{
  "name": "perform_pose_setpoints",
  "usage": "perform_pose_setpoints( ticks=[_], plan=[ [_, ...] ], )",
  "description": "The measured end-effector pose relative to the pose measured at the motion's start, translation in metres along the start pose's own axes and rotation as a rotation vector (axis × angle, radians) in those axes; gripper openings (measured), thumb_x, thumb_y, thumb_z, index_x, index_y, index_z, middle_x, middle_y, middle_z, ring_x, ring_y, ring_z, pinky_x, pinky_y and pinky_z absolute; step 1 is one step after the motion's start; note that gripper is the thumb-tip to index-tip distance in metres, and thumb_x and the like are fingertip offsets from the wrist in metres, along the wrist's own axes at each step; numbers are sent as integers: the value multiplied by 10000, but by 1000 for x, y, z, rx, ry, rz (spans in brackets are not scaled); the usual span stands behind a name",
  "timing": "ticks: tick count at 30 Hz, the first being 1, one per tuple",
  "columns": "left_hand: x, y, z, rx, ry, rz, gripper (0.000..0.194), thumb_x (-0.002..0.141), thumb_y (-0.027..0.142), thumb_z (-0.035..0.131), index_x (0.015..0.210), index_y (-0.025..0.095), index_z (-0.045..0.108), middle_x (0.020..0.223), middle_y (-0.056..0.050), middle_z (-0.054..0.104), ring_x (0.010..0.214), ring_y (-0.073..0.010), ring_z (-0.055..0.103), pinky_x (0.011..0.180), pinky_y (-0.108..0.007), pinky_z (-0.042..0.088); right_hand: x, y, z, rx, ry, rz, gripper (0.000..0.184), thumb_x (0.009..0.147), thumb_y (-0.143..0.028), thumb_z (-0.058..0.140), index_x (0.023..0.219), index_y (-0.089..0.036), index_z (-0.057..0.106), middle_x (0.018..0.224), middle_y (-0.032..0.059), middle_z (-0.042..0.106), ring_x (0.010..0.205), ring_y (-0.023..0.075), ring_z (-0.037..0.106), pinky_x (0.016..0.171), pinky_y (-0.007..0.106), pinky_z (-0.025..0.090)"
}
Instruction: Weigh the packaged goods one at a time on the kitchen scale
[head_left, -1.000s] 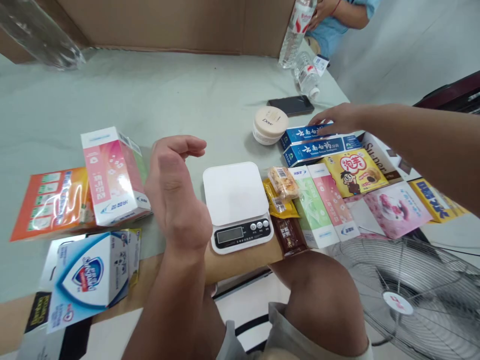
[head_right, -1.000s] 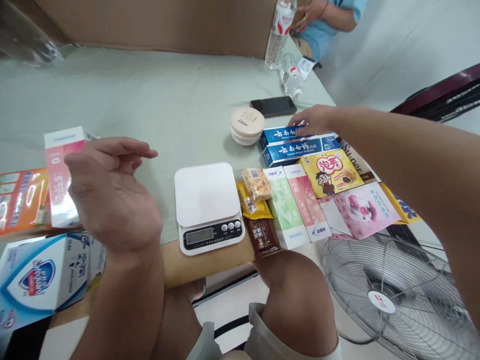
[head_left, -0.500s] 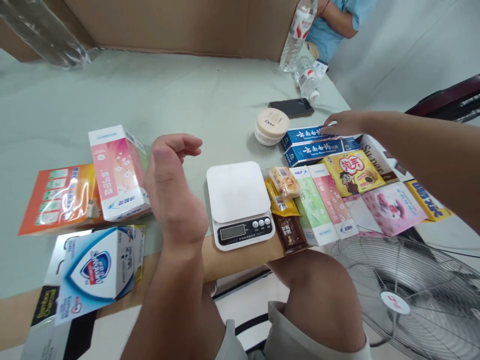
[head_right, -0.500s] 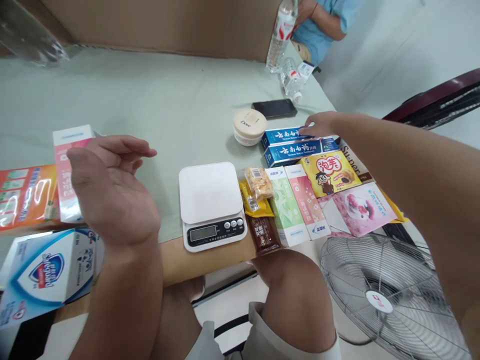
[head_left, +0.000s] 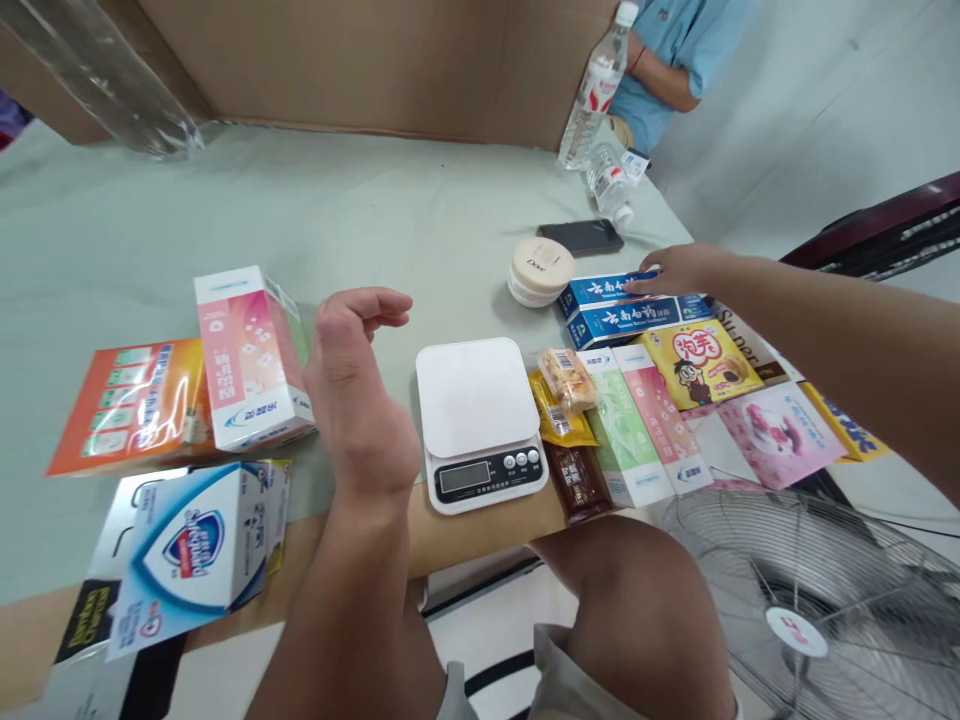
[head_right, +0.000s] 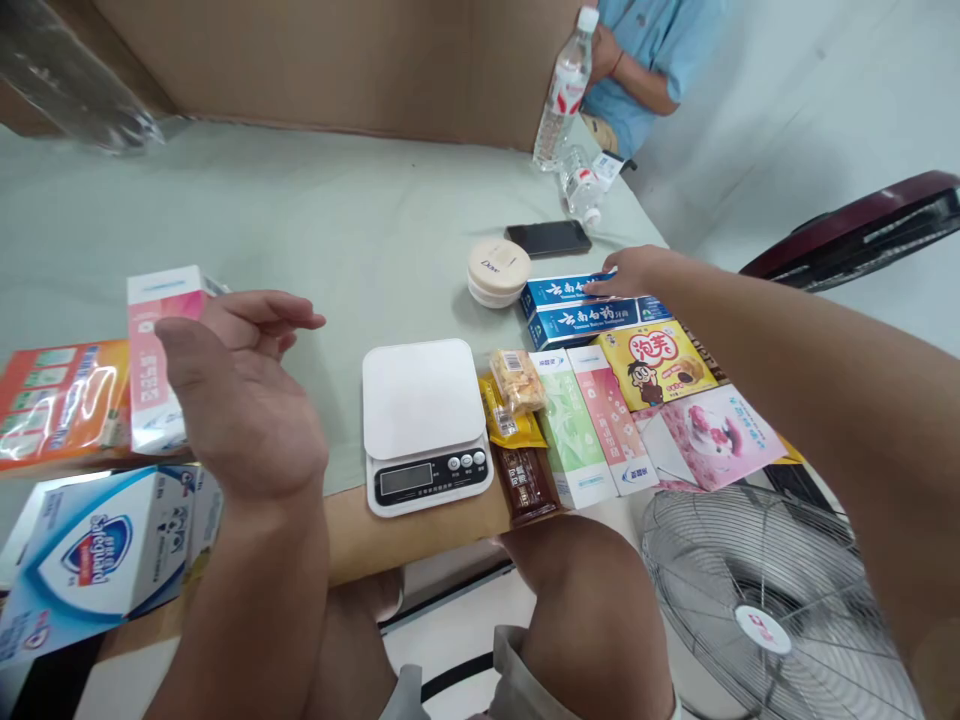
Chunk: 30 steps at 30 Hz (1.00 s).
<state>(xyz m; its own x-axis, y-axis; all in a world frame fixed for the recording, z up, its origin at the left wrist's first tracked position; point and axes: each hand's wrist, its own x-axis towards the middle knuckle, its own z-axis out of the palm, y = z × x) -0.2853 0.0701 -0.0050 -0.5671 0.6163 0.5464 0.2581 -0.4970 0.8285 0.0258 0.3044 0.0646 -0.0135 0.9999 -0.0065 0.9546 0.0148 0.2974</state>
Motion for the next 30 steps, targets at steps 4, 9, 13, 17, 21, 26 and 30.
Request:
perform_pose_setpoints(
  ticks=[4, 9, 13, 17, 21, 26, 30],
  plan=[
    [1, 1, 1, -62, 16, 12, 580, 1002, 700, 399, 973, 186, 668, 1037, -125, 685, 993, -241, 630, 985, -417, 457, 0, -4, -3, -24, -131, 17, 742, 938, -684, 645, 1469, -166, 644, 1456, 266, 643, 1277, 359, 614, 895, 428, 394],
    [1, -1, 0, -34, 6, -16, 654, 968, 800, 359, 964, 217, 656, 1057, -108, 689, 1009, -248, 634, 1007, -434, 448, -1, -8, -5, -18, -171, 40, 724, 942, -660, 654, 1492, -190, 614, 1492, 241, 624, 1328, 388, 584, 964, 444, 411],
    [2, -4, -4, -44, 3, -51, 580, 995, 748, 344, 928, 256, 644, 1049, -90, 695, 1006, -250, 636, 1002, -447, 450, -14, -16, -16, 26, -108, 68, 710, 986, -628, 595, 1533, -178, 563, 1508, 246, 612, 1337, 387, 584, 955, 449, 402],
    [6, 1, -11, 49, -111, -112, 294, 1005, 454, 461, 881, 253, 636, 931, -59, 692, 931, -223, 647, 868, -384, 505, -51, -36, -37, 105, 97, 41, 589, 1080, -533, 368, 1452, -146, 613, 1454, 243, 641, 1293, 321, 612, 839, 425, 374],
    [5, 18, -22, 316, -542, -242, 200, 949, 370, 516, 873, 235, 642, 909, -36, 732, 892, -218, 672, 829, -378, 516, -102, -64, -47, 255, 285, -201, 373, 1012, -353, 444, 1184, -166, 717, 1128, 196, 770, 1015, 282, 680, 770, 398, 397],
    [-4, 44, -41, 478, -721, -330, 172, 955, 373, 542, 952, 247, 659, 1015, -38, 767, 968, -250, 701, 881, -416, 541, -158, -118, -48, 454, 309, -695, 293, 901, -423, 517, 1014, -233, 708, 938, 132, 763, 866, 304, 674, 778, 419, 462],
    [-10, 52, -67, 598, -399, -301, 204, 953, 389, 572, 1059, 246, 672, 1247, -105, 703, 1250, -325, 625, 1102, -513, 487, -191, -187, -52, 645, 200, -751, 327, 943, -420, 472, 1082, -233, 701, 995, 108, 769, 926, 296, 683, 846, 431, 499]
  ],
)
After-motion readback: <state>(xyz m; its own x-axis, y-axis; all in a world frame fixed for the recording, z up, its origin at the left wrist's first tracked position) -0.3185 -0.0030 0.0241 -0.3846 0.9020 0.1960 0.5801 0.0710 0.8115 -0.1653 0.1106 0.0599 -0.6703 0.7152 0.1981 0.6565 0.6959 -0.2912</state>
